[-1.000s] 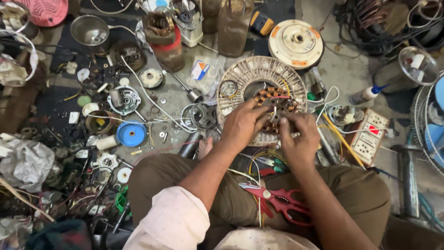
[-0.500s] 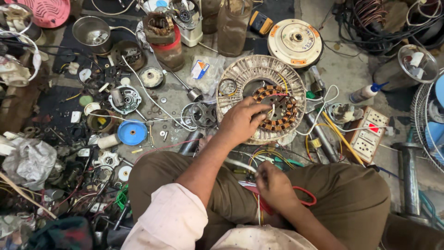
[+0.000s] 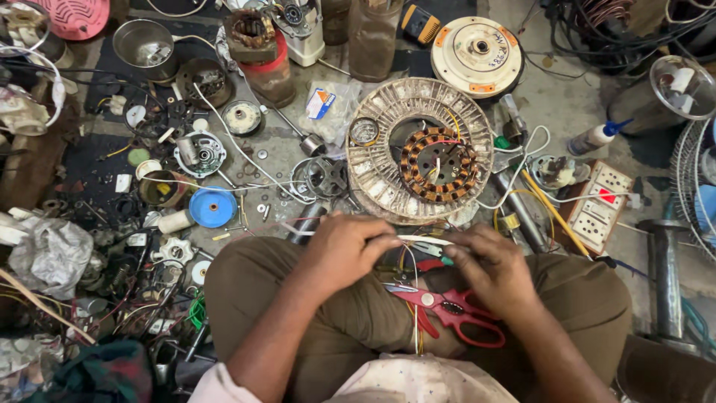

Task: The person sits on the floor of a repair workshop and works on a ceiling fan motor stator, threading and winding copper wire around the armature slots and connecting the winding wires. They use pliers to grip and adjust wires and reposition the stator as they work around it.

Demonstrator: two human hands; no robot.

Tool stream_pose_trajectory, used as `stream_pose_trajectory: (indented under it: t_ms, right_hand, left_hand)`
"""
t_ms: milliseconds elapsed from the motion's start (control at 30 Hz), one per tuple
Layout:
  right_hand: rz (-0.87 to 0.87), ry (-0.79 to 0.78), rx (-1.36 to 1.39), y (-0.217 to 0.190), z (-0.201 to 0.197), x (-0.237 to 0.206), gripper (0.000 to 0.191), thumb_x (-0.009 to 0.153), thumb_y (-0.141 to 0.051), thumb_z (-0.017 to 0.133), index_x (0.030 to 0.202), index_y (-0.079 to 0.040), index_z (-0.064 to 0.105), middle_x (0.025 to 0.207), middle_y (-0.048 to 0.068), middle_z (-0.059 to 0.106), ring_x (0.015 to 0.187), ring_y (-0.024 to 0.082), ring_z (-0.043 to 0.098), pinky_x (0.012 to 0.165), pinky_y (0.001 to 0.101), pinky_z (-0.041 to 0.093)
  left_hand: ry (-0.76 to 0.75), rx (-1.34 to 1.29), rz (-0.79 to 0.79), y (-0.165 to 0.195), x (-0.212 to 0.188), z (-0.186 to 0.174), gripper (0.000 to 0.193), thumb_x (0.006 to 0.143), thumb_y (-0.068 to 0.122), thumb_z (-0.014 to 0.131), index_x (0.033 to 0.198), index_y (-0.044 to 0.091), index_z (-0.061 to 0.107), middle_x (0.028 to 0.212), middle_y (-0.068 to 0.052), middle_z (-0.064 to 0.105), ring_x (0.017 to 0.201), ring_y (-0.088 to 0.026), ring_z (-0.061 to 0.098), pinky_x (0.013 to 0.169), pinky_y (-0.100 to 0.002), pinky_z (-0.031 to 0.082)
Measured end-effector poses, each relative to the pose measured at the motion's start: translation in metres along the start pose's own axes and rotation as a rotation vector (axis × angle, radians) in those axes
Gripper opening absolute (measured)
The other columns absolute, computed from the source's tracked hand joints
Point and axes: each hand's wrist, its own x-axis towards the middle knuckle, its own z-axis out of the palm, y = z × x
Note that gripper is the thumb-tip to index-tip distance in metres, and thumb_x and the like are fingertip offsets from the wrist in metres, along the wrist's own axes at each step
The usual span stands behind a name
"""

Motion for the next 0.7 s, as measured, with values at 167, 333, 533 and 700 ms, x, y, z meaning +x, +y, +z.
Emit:
stream_pose_trajectory:
  t_ms: [167,333,533,700]
  right_hand:
    - [-0.221,-0.069,-0.027,0.001,0.004,0.01,0.012,0.085,-0.007,0.076,0.096,-0.004,0.075,0.09,0.008,0.072,0.081,0.021,0.069,0.072,0.0312,0.054]
    - [0.13,0.122,0.0,0.007,0.013,0.006,0.022,0.079,-0.013,0.081,0.097,-0.004,0.072,0.082,0.009,0.071,0.064,0.026,0.069,0.061,0.0358,0.055]
    - [-0.044,-0.146,-0.323,0.021,0.0,-0.047,0.031,0.071,-0.023,0.083,0.094,-0.008,0.07,0.086,0.014,0.07,0.08,0.034,0.068,0.07,0.0434,0.054]
    - [0.028,-0.347,-0.541,0.03,0.001,-0.083,0.045,0.071,-0.03,0.08,0.111,-0.015,0.065,0.094,0.008,0.071,0.088,0.03,0.069,0.081,0.0468,0.05]
  left_hand:
    - [0.32,0.143,0.329,0.005,-0.009,0.038,0.018,0.088,0.029,0.072,0.096,0.014,0.075,0.088,-0.008,0.075,0.087,-0.032,0.071,0.101,-0.07,0.019]
    - [0.434,-0.054,0.109,0.015,0.002,0.059,0.008,0.09,0.023,0.071,0.093,0.016,0.075,0.08,-0.006,0.076,0.072,-0.028,0.072,0.113,-0.056,0.029]
    - [0.568,-0.098,-0.176,0.012,0.025,0.063,0.012,0.086,0.026,0.074,0.087,0.015,0.074,0.059,-0.01,0.071,0.054,-0.029,0.068,0.108,-0.051,0.036]
    - [0.666,-0.146,-0.183,0.003,0.044,0.075,0.016,0.08,0.023,0.075,0.089,0.011,0.072,0.069,-0.011,0.071,0.064,-0.029,0.07,0.067,-0.042,0.055]
